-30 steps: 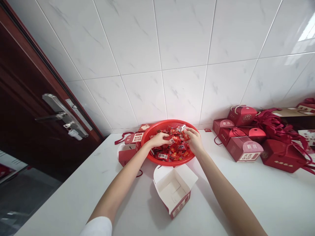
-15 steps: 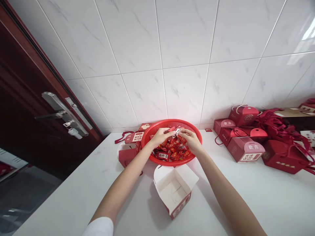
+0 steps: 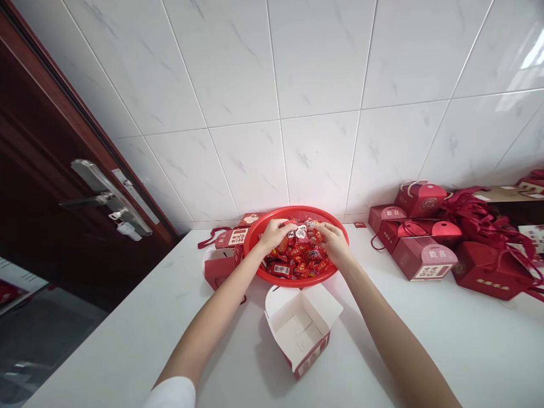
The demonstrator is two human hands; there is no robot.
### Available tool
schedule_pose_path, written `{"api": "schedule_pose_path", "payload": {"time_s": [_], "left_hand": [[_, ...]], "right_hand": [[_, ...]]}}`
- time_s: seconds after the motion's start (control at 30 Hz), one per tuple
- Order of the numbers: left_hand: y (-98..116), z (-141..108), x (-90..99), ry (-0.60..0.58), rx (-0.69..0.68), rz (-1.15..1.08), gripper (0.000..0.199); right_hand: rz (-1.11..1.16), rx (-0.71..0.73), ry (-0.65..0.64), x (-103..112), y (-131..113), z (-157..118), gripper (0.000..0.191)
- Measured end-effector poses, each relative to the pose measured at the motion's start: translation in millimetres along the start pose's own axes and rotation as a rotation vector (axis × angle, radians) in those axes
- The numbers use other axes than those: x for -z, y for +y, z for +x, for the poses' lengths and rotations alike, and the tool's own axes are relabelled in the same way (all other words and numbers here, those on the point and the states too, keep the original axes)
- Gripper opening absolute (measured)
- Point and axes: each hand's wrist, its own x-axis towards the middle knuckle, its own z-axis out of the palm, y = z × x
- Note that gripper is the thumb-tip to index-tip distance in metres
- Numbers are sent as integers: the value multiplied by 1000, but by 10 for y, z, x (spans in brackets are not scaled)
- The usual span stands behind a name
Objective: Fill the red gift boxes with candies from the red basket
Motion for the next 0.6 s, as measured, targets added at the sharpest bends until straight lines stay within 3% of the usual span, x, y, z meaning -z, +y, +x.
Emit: {"api": "schedule_pose_path", "payload": {"time_s": [0.2,0.6], "left_hand": [[2,-31,-56,-95,-49,-19,44],[-117,-33,-62,-157,-18,-48,45]], "right_hand": [[41,-118,-219,8,-15,-14,34],[-47,-89,-147,22,78,29,37]]}}
